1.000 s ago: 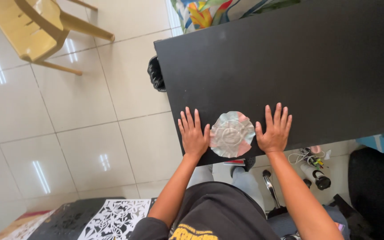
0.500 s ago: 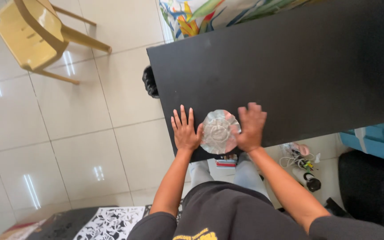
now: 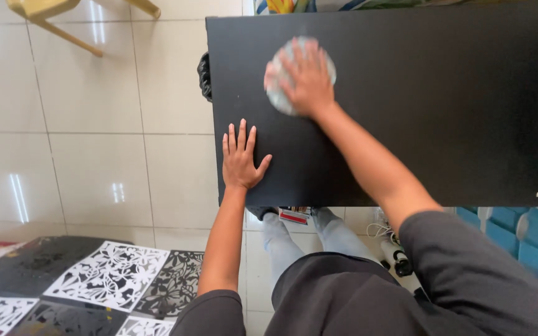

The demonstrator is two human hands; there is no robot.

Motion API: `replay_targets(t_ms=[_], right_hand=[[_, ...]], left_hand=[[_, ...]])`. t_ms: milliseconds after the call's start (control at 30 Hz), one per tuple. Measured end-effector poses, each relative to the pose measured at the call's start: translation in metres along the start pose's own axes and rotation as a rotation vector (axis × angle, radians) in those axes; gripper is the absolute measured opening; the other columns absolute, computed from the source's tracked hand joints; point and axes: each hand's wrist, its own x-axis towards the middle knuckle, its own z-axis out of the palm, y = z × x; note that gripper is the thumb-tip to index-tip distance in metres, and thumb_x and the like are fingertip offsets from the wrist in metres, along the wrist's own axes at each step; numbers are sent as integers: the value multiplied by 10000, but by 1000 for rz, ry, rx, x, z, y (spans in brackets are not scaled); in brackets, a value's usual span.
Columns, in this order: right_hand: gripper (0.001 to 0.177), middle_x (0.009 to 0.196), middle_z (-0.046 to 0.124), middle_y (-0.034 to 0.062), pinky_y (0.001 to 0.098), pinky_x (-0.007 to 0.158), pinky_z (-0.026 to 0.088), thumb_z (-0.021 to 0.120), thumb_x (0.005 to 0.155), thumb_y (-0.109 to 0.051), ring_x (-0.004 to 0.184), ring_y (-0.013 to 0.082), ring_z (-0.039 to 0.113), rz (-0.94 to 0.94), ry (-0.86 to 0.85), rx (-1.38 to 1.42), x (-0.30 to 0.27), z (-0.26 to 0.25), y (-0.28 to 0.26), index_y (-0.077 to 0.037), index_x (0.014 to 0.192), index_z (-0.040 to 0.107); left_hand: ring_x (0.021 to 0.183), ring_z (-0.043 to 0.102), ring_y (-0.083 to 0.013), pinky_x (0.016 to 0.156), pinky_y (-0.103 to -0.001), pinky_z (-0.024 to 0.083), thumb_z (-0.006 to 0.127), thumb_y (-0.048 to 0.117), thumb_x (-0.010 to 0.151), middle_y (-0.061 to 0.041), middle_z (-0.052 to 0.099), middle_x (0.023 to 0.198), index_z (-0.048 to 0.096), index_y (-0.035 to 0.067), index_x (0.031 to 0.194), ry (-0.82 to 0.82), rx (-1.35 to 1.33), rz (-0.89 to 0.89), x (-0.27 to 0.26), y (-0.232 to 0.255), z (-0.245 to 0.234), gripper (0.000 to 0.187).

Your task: The person clears items from a desk and then wipes the surface with a cloth.

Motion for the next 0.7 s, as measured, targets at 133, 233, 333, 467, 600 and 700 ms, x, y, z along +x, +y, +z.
replay_targets(t_ms=[133, 233, 333, 467, 600, 700], right_hand=[[620, 1685, 295, 170, 609, 1268, 128, 529, 1085, -502, 1562, 446, 212, 191, -43, 7, 67, 1, 24, -192, 1615, 442], [643, 1689, 286, 177, 604, 1288, 123, 516, 1101, -515, 1578, 448, 196, 250, -40, 10, 56, 4, 8, -173, 1635, 409], [691, 1681, 270, 210, 621, 1264, 138, 558, 1060, -529, 1554, 495, 186, 142, -32, 48, -15, -2, -43, -146, 1618, 418], [653, 1684, 307, 172, 575, 1271, 185, 592, 999, -477, 1561, 435, 252, -79, -185, 106, -151, -45, -116, -188, 1572, 473], [641, 1684, 318, 137, 552, 1261, 189, 586, 993, -489, 1559, 396, 268, -180, -267, 95, -195, -58, -81, -223, 1567, 480], [652, 1678, 318, 139, 548, 1247, 196, 584, 984, -505, 1548, 398, 273, -276, -339, 121, -160, -61, -43, -226, 1563, 477]], left_hand=[[1566, 219, -423, 1277, -529, 182, 587, 564, 967, -183, 257, 1700, 416, 77, 1582, 40, -44, -31, -3, -2, 7, 802], [1566, 221, -426, 1274, -538, 187, 579, 554, 985, -225, 247, 1697, 415, 69, 1583, 77, -34, -64, -3, -1, 12, 788], [1557, 226, -422, 1261, -555, 182, 586, 563, 969, -216, 261, 1684, 427, 70, 1566, 82, 18, -93, -5, -3, 12, 790], [1567, 226, -413, 1276, -547, 174, 584, 562, 988, -200, 266, 1694, 428, 82, 1573, 84, -4, -98, -2, -5, 17, 773], [1562, 221, -417, 1265, -550, 162, 583, 558, 967, -204, 266, 1691, 424, 82, 1577, 53, 24, -112, 1, -3, 11, 790], [1566, 212, -418, 1270, -546, 162, 587, 564, 973, -202, 255, 1694, 414, 78, 1580, 45, 20, -110, -4, -3, 13, 796]])
